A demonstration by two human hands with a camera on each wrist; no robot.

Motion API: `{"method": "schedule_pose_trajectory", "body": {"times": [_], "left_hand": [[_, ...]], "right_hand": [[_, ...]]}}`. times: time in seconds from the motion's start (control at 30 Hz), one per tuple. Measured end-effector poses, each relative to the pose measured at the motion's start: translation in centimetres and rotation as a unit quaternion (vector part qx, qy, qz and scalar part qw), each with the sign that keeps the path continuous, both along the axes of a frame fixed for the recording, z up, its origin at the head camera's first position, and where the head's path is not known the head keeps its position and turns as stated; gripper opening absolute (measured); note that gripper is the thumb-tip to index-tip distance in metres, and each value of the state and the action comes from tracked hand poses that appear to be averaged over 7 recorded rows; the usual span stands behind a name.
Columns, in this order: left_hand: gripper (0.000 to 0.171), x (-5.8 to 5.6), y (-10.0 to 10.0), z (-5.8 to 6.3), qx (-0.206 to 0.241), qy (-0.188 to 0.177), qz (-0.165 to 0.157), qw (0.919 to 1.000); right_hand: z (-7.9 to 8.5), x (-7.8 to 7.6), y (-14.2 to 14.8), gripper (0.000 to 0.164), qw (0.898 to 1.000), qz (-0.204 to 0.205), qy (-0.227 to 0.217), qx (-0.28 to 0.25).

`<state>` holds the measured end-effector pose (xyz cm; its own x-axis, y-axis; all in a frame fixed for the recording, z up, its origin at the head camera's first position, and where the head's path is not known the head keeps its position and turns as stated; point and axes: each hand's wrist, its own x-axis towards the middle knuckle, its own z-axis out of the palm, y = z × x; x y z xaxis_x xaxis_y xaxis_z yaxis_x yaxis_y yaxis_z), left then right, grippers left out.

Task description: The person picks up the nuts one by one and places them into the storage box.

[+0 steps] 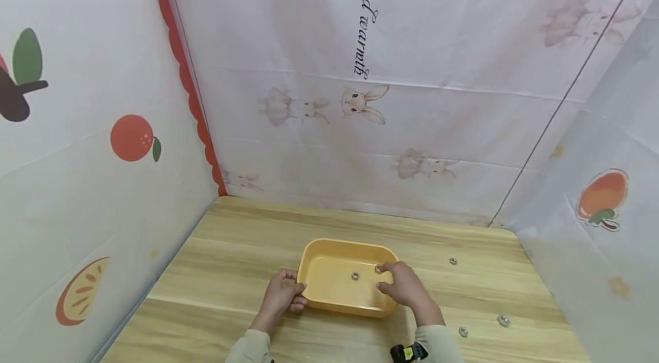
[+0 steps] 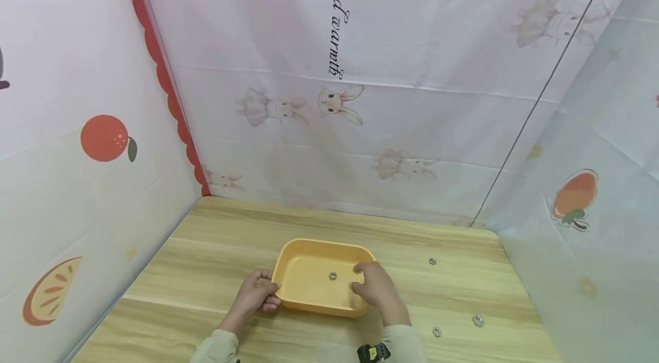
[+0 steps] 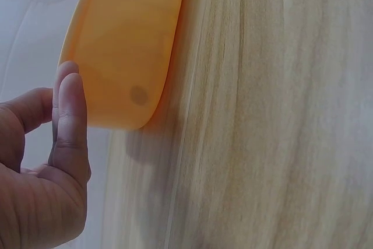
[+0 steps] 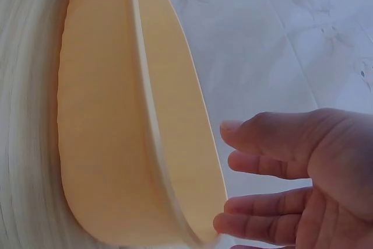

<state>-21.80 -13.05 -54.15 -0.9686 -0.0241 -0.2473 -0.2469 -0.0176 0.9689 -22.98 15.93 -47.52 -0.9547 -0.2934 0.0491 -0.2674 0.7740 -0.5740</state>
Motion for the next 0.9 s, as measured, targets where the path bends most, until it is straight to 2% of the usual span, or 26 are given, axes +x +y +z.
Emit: {"method": "schedule_pose_trajectory", "body": {"times": [0.67,0.9], "left_hand": [[0.033,-0.3,0.6,0.2,-0.006,0.005,0.006,1.0000],[0.033,-0.4,0.6,0.0,-0.004,0.006,0.005,1.0000]], "right_hand": [[-0.9,-0.1,4.6,0.042,0.998,-0.057,0.019,-0.011],[-1.6,-0.4,6.2,0.052,0.996,-0.079,0.020,-0.020]]}}
